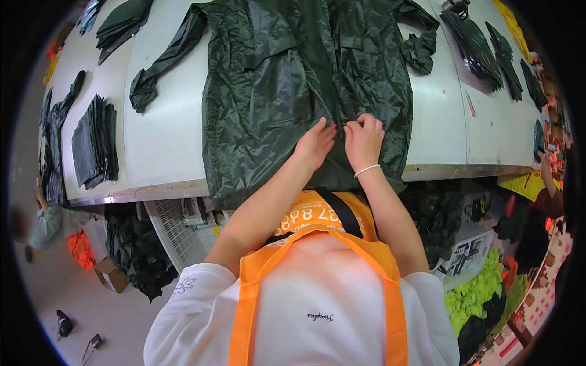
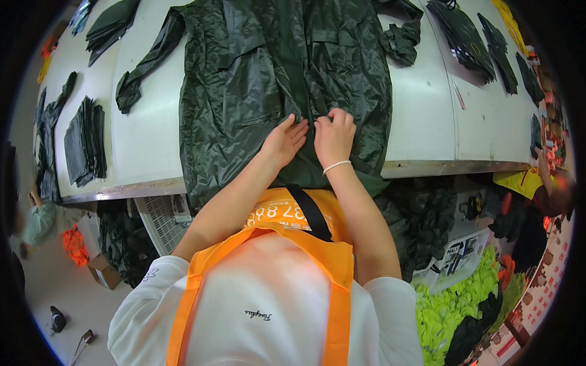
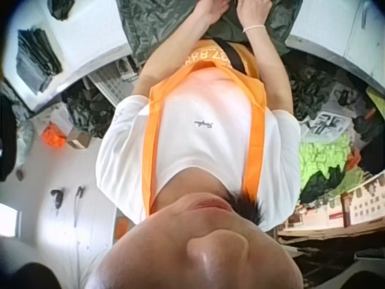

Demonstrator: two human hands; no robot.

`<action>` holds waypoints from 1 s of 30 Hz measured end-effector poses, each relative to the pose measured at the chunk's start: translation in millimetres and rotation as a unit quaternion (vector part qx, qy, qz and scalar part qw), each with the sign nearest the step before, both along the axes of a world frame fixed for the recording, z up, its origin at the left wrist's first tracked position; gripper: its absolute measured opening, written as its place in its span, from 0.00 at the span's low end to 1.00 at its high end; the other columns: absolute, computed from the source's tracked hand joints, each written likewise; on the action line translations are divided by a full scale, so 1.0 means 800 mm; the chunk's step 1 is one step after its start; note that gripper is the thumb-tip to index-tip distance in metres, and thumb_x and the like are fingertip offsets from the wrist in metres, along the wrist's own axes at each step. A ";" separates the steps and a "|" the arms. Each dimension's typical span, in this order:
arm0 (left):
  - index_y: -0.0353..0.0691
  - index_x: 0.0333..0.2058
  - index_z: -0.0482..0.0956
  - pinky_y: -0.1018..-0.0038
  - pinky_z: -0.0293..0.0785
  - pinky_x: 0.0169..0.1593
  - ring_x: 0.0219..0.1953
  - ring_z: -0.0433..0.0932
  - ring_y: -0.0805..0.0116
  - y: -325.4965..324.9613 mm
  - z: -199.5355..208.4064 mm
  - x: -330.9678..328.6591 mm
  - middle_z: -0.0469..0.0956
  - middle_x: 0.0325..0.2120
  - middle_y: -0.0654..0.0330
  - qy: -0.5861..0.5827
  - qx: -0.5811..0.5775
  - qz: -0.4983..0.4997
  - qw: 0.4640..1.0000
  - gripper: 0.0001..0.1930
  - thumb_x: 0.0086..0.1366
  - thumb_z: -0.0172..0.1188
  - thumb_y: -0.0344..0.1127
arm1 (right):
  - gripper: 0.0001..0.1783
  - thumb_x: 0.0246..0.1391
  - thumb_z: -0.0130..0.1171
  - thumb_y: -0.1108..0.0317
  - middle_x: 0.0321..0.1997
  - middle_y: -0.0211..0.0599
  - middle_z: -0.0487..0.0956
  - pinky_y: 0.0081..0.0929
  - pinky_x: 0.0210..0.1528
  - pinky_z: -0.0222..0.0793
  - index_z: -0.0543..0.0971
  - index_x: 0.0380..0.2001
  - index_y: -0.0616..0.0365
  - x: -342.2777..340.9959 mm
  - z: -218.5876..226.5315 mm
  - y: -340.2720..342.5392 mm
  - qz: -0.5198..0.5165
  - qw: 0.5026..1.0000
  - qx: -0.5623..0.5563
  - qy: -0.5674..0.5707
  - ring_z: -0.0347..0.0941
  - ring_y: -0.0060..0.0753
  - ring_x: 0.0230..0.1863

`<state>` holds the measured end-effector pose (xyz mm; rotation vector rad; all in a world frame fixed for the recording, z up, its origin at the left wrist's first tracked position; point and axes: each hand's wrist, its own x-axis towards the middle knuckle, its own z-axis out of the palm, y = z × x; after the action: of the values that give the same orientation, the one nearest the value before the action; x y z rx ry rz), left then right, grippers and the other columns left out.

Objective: The person folds a dark green jacket on a white table. They smooth the fabric, fold the sleeves inward, fold the sides toward the center, and then fold the jacket in half. The person repeats this process with another jacket.

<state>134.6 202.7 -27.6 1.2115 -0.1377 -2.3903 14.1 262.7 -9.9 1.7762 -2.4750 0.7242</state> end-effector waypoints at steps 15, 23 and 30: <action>0.38 0.46 0.74 0.69 0.62 0.56 0.51 0.67 0.64 0.010 -0.026 -0.009 0.72 0.46 0.58 0.002 -0.016 0.007 1.000 0.19 0.68 0.50 0.49 | 0.14 0.53 0.62 0.64 0.27 0.41 0.80 0.21 0.27 0.75 0.79 0.33 0.68 -0.001 0.023 -0.033 -0.095 0.814 0.300 -0.489 0.79 0.27 0.25; 0.34 0.46 0.73 0.68 0.61 0.57 0.54 0.65 0.63 0.011 -0.018 -0.009 0.71 0.49 0.55 0.010 -0.028 0.034 0.999 0.19 0.67 0.52 0.45 | 0.09 0.54 0.59 0.70 0.30 0.40 0.80 0.23 0.35 0.77 0.77 0.30 0.68 0.004 -0.015 0.000 -0.203 0.667 0.126 -0.706 0.79 0.30 0.30; 0.34 0.43 0.74 0.69 0.63 0.56 0.52 0.68 0.63 0.015 -0.016 0.004 0.73 0.47 0.55 0.036 -0.037 0.057 0.997 0.13 0.66 0.54 0.38 | 0.07 0.52 0.62 0.72 0.30 0.37 0.80 0.19 0.34 0.74 0.77 0.29 0.65 0.004 -0.014 0.005 -0.212 0.573 0.060 -0.789 0.77 0.26 0.30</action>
<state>138.0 214.7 -40.2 1.0690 -0.1301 -2.3064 17.1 266.9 -21.0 -0.1383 -3.3044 2.9665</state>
